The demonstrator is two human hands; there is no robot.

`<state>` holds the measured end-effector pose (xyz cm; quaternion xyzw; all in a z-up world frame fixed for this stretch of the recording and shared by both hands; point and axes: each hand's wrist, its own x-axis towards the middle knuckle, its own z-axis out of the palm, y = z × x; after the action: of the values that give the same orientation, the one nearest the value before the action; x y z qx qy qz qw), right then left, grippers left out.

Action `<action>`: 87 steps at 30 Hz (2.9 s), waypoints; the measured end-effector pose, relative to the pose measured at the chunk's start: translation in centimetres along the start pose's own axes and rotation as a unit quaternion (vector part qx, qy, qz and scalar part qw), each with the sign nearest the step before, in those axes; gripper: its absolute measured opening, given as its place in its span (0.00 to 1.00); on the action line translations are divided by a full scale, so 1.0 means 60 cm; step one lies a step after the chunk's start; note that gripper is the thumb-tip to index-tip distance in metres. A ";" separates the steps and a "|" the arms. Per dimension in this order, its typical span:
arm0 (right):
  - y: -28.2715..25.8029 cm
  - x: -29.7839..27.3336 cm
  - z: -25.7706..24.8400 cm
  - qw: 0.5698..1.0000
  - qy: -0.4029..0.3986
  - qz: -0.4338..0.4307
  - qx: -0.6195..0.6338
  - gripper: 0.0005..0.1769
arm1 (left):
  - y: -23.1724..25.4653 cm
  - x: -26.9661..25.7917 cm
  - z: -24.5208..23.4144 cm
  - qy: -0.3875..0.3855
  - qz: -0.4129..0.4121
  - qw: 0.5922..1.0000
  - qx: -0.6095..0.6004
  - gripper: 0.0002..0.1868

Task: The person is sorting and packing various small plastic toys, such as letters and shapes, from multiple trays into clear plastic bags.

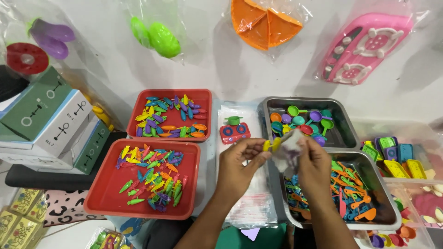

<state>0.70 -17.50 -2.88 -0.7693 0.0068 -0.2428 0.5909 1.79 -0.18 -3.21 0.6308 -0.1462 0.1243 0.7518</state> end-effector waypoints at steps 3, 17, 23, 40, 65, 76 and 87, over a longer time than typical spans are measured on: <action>-0.028 0.022 -0.001 0.973 0.052 0.132 0.184 0.21 | 0.016 0.004 -0.023 0.003 0.035 0.992 0.122 0.17; 0.102 0.045 -0.044 0.881 -0.038 0.324 0.342 0.22 | -0.016 -0.008 -0.032 -0.103 0.005 0.844 0.526 0.19; 0.026 0.021 -0.030 0.952 -0.042 0.225 0.206 0.18 | 0.107 -0.001 -0.129 -0.082 -0.007 0.866 0.494 0.16; -0.060 0.004 -0.003 0.952 -0.061 0.258 0.150 0.20 | 0.163 -0.039 -0.307 0.071 -0.212 0.783 0.580 0.15; -0.013 0.005 -0.032 0.985 -0.172 0.002 0.017 0.15 | 0.052 0.009 0.011 -0.038 0.049 0.988 0.141 0.14; 0.001 -0.010 -0.003 0.964 -0.131 -0.142 -0.183 0.13 | 0.039 -0.001 -0.039 -0.097 0.221 0.924 0.298 0.11; -0.011 -0.023 -0.003 0.948 -0.077 -0.214 -0.223 0.13 | 0.049 -0.001 -0.038 -0.107 0.216 0.925 0.295 0.11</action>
<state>-0.80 -17.07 -2.77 -0.8811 -0.1492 -0.2961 0.3373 0.80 2.59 -0.92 0.7867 -0.3151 0.2526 0.4669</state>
